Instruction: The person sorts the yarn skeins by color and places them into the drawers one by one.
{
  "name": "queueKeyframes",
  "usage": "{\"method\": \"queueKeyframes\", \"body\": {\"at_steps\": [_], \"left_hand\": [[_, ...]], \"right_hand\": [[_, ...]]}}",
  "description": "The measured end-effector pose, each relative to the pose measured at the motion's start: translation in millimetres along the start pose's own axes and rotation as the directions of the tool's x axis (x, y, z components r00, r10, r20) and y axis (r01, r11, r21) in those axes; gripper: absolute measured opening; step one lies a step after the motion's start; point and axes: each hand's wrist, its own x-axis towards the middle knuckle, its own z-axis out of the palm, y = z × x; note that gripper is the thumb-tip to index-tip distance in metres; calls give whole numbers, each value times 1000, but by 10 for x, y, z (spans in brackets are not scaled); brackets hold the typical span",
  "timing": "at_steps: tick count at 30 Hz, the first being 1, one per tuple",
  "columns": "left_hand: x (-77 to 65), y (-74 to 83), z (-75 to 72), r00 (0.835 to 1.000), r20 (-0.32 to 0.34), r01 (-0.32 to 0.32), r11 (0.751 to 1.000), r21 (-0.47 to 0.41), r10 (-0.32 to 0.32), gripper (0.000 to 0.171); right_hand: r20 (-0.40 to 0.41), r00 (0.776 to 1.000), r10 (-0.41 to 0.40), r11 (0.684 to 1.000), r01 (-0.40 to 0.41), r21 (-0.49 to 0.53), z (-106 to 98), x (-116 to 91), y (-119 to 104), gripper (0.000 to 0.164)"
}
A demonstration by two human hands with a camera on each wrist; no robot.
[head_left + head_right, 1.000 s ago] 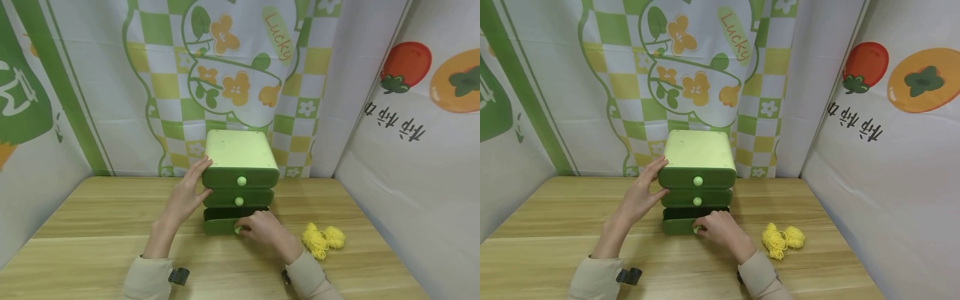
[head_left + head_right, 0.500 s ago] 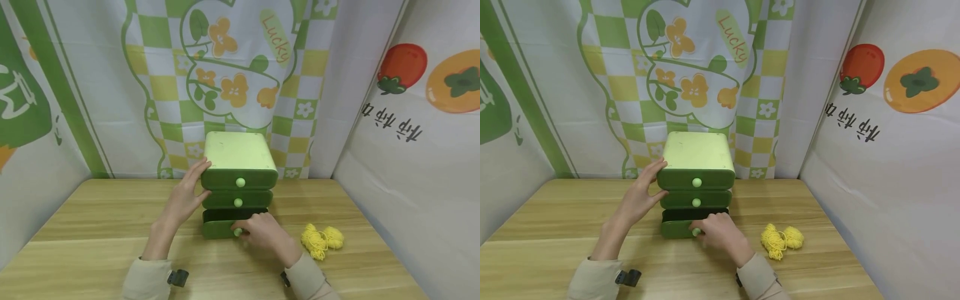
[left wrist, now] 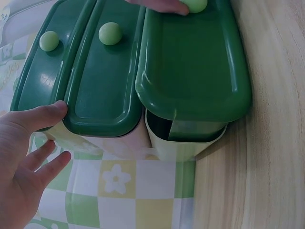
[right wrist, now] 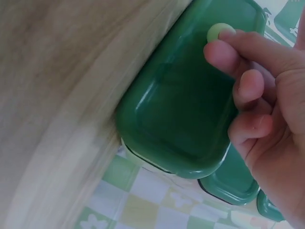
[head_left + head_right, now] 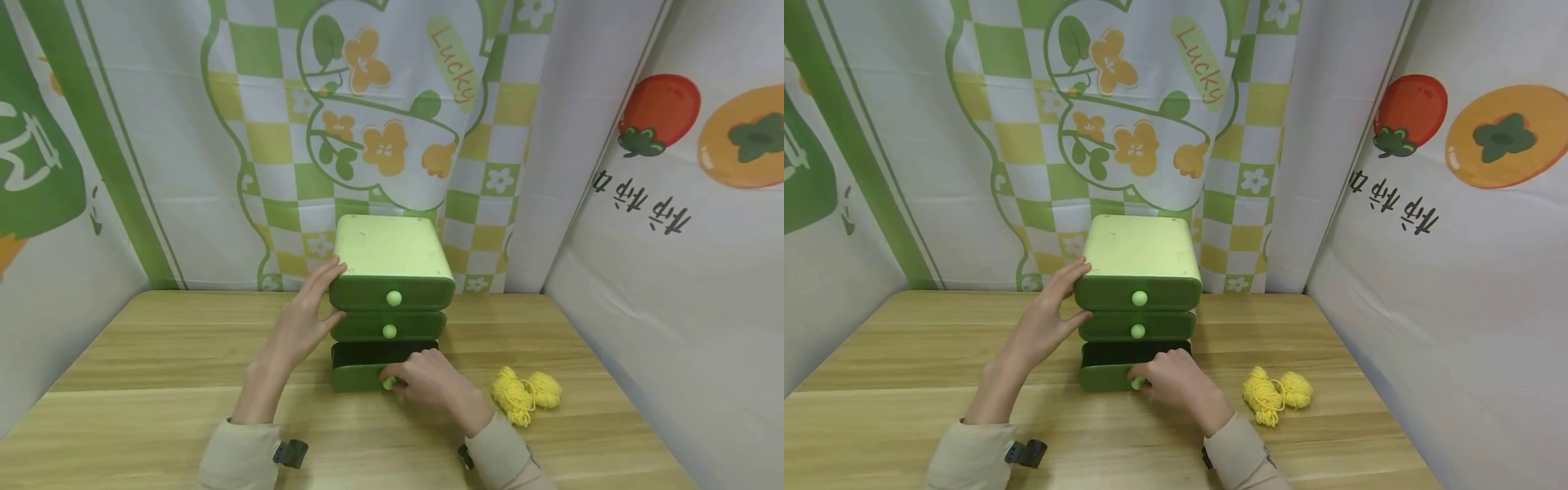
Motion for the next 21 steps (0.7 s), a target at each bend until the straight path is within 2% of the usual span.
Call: {"method": "queueKeyframes", "body": {"at_steps": [4,11,21], "left_hand": [[-3,2,2,1000,0,3,1000,-2,-3,89],[-4,3,-1,1000,0,8,1000,-10,-8,89],[2,-2,2,1000,-4,3,1000,-4,-3,89]], "right_hand": [[58,998,-12,1000,13,-21,-35,14,-61,15],[163,986,21,999,-15,-38,-135,30,-221,13],[178,984,16,999,-10,-31,-205,-10,-301,12]]}}
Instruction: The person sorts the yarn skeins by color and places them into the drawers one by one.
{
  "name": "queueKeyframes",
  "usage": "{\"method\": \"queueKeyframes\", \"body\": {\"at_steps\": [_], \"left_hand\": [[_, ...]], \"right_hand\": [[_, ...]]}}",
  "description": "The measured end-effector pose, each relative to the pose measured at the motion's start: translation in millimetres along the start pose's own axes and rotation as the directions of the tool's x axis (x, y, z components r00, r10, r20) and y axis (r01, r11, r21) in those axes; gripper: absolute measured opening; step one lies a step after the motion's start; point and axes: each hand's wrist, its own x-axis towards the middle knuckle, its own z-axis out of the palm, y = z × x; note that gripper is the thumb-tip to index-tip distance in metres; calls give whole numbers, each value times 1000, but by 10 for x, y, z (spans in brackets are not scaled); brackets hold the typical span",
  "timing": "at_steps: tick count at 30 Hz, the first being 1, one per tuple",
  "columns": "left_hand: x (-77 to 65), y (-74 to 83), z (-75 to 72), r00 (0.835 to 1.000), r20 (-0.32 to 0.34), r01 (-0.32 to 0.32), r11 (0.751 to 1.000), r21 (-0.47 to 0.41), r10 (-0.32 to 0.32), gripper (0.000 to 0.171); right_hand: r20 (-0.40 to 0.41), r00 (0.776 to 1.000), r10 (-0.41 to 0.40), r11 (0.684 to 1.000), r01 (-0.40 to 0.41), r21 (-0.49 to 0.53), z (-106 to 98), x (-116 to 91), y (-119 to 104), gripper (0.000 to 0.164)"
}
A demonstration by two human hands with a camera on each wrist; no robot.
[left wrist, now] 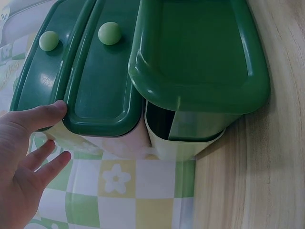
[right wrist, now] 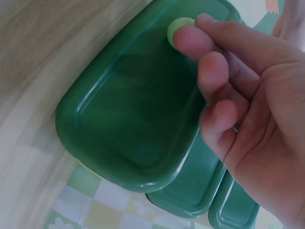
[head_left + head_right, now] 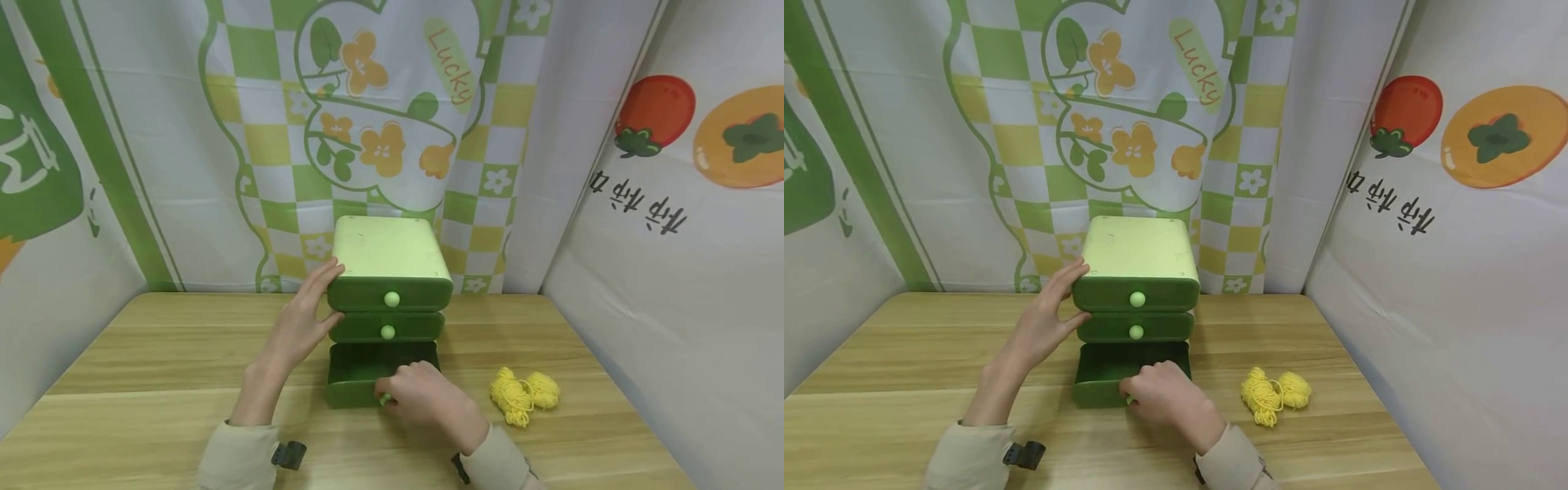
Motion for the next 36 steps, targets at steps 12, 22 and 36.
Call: {"method": "queueKeyframes", "body": {"at_steps": [12,22,36], "left_hand": [[13,14,6,1000,6,-1,1000,1,1,89],[14,1,0,1000,8,-1,1000,-6,1,90],[5,-20,4,1000,10,4,1000,-16,-4,91]], "right_hand": [[-119,992,-50,987,67,147,-218,-174,260,11],[-118,992,49,974,-22,226,-405,-373,535,19],[-101,977,190,938,-150,313,-473,-590,885,21]]}}
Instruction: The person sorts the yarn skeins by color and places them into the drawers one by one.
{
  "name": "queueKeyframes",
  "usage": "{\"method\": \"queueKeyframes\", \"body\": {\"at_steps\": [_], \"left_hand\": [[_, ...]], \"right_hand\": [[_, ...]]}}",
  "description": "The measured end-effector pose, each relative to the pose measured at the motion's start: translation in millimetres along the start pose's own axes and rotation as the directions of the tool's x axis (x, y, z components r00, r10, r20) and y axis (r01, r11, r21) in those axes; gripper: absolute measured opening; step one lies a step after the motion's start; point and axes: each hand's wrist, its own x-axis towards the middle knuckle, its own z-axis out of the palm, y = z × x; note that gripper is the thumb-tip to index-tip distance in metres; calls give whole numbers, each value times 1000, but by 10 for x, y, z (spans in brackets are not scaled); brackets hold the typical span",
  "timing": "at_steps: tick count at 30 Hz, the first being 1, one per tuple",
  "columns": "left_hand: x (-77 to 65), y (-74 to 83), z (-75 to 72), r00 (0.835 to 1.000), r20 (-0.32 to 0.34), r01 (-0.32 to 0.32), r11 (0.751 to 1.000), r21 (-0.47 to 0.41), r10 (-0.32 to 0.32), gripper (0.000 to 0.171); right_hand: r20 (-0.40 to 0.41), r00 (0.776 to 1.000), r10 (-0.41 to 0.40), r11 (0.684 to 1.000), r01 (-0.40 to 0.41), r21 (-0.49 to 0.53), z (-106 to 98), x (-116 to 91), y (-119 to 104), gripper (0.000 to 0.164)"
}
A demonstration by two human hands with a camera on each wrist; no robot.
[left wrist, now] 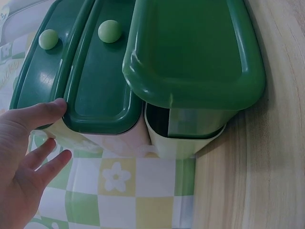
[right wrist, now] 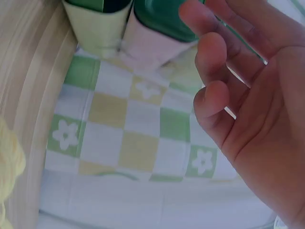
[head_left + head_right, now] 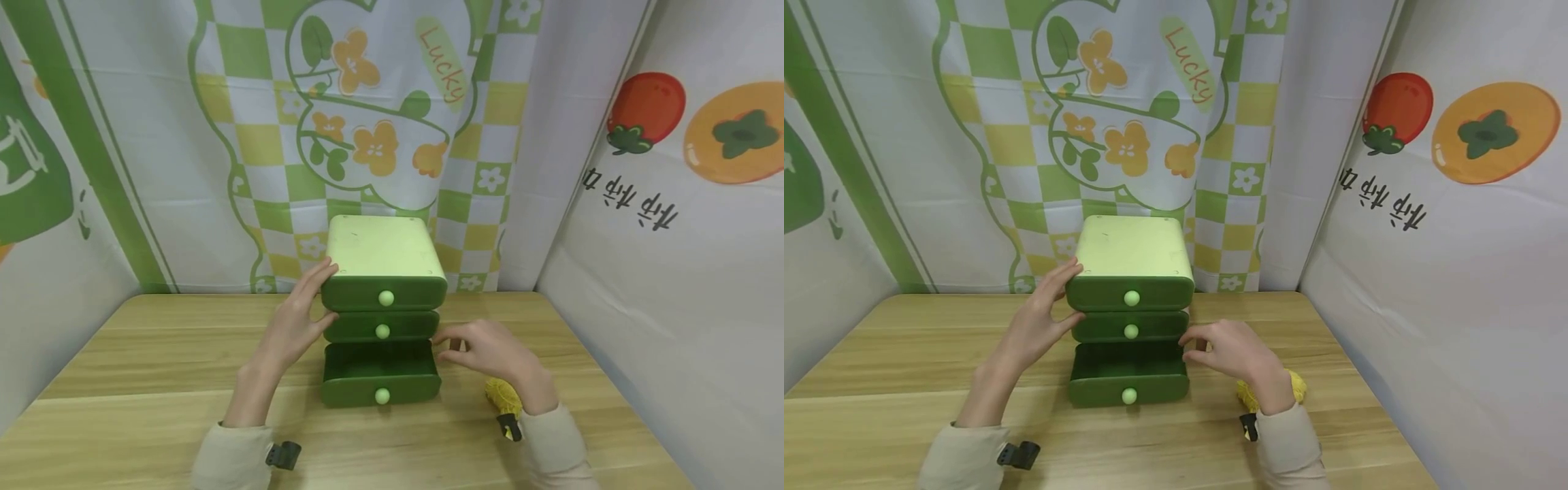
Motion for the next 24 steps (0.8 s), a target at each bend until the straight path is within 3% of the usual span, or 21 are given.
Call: {"method": "queueKeyframes", "body": {"at_steps": [6,12,24], "left_hand": [[4,-3,1,1000,3,4,1000,1,-4,92],[1,0,3,1000,2,-6,1000,0,6,91],[-2,-12,8,1000,2,0,1000,-9,0,90]], "right_hand": [[-11,998,63,998,-63,20,-55,-76,124,25],[35,991,131,989,-133,63,-88,-130,211,32],[57,982,178,970,-185,157,-79,-238,518,34]]}}
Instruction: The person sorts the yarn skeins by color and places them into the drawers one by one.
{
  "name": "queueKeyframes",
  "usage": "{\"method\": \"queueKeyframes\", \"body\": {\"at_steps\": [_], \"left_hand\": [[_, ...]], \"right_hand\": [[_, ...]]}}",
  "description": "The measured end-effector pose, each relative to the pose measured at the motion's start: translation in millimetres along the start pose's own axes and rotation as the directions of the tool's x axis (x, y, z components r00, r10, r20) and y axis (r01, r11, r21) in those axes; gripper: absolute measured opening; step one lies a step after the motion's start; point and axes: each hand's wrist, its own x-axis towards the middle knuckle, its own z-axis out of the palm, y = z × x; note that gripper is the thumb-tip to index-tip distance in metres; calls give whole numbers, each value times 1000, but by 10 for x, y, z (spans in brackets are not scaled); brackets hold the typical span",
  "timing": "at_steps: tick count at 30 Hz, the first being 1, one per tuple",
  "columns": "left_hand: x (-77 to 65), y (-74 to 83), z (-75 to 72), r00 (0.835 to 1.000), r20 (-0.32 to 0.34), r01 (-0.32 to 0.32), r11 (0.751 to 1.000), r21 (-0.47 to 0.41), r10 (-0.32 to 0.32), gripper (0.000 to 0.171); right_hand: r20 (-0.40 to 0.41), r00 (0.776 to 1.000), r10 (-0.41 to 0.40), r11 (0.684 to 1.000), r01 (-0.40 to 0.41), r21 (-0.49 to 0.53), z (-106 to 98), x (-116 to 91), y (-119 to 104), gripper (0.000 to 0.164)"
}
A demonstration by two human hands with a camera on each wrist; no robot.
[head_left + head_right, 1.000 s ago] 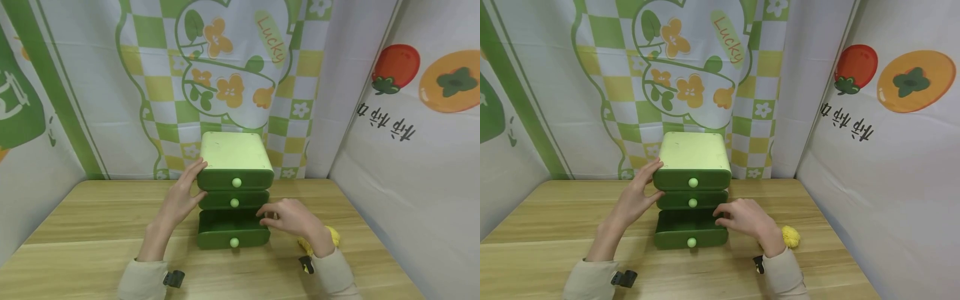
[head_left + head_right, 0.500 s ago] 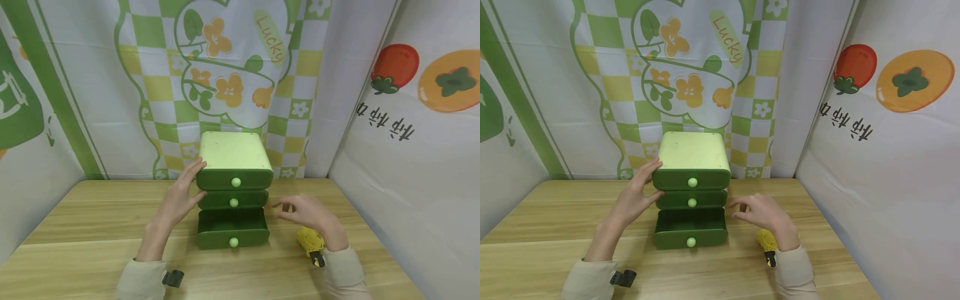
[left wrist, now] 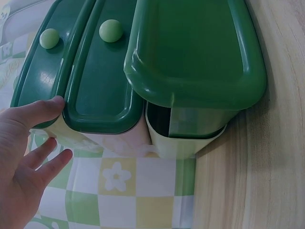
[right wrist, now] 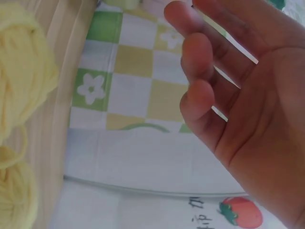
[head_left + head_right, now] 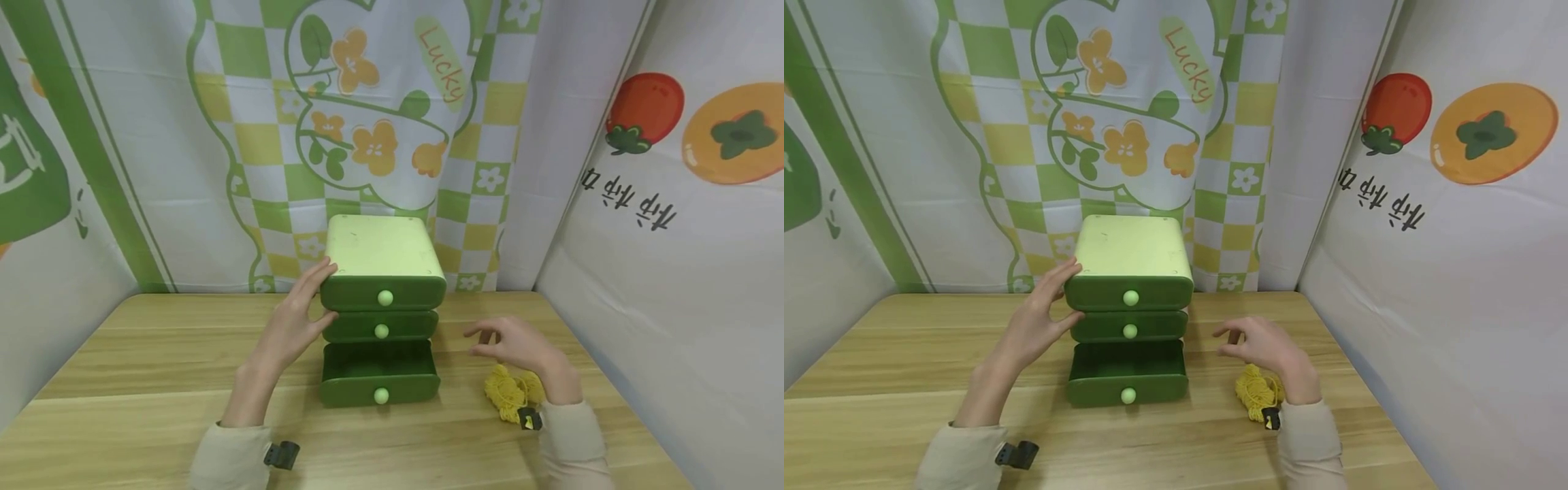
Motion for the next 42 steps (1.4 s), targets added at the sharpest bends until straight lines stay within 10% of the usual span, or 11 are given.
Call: {"method": "queueKeyframes", "body": {"at_steps": [24,42], "left_hand": [[-5,15,-13,1000,5,1,1000,-6,-1,87],[-5,19,-12,1000,-7,-7,1000,-5,7,87]], "right_hand": [[149,974,173,960,-201,195,71,-135,472,47],[233,919,319,924,-356,140,132,-204,559,47]]}}
